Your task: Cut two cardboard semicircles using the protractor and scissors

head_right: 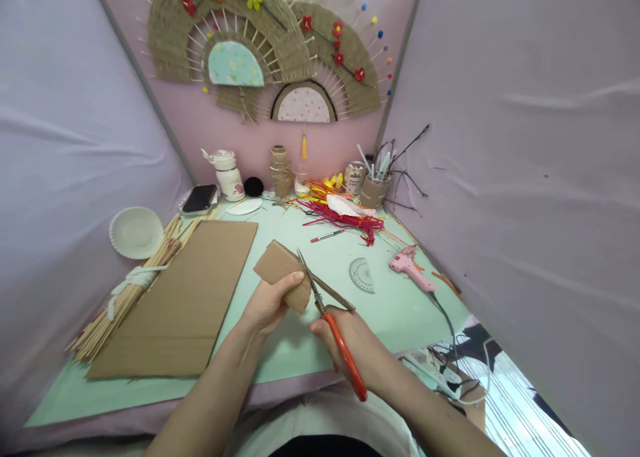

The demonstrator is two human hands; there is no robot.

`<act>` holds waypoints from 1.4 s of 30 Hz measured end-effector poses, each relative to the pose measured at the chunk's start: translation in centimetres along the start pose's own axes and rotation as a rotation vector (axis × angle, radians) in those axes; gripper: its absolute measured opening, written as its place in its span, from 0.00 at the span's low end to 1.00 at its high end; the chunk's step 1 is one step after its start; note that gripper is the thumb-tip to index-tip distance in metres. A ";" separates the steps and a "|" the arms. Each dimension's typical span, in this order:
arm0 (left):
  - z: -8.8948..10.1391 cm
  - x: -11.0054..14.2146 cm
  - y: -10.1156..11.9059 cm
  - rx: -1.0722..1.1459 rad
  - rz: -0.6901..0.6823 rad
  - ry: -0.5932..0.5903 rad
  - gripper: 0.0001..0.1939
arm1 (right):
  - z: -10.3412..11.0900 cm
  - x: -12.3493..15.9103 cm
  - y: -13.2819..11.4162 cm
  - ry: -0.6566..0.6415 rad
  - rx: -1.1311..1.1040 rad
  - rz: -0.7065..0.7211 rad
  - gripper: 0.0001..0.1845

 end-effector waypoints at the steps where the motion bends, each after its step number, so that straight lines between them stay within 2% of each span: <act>1: 0.0 0.0 0.0 -0.005 0.001 -0.005 0.23 | 0.0 0.1 -0.2 -0.002 0.004 -0.002 0.21; 7: 0.0 0.1 0.3 -0.019 -0.001 -0.037 0.24 | 0.5 0.5 -1.1 -0.004 0.038 -0.068 0.21; 14: 0.3 -0.1 -0.1 -0.042 0.095 -0.007 0.24 | 0.8 0.3 -0.8 0.049 0.091 -0.128 0.18; 21: 0.8 -0.6 -0.3 0.007 0.084 0.083 0.23 | 0.8 0.3 1.0 0.064 0.113 -0.082 0.22; 26: 0.5 -0.3 -0.4 -0.086 0.097 0.035 0.24 | 0.7 0.7 1.7 -0.018 -0.011 0.129 0.30; 28: 0.3 -0.2 -0.5 -0.112 0.105 0.021 0.24 | 0.8 0.9 1.8 -0.050 -0.035 0.159 0.32; 33: 0.3 -0.2 -0.7 -0.149 0.076 -0.024 0.23 | 1.4 1.1 1.0 -0.076 -0.003 0.133 0.32; 42: 0.1 0.0 -0.5 -0.134 0.103 -0.056 0.24 | 1.6 1.3 0.3 -0.030 0.030 0.079 0.30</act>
Point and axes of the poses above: each hand's wrist, its own x-axis away from the middle knuckle, its own z-axis out of the back of the hand, y = z × x, the point moved 3 cm from there along -x, towards the middle knuckle, and after that the axes turned 13 degrees about z, right-handed, at the moved point
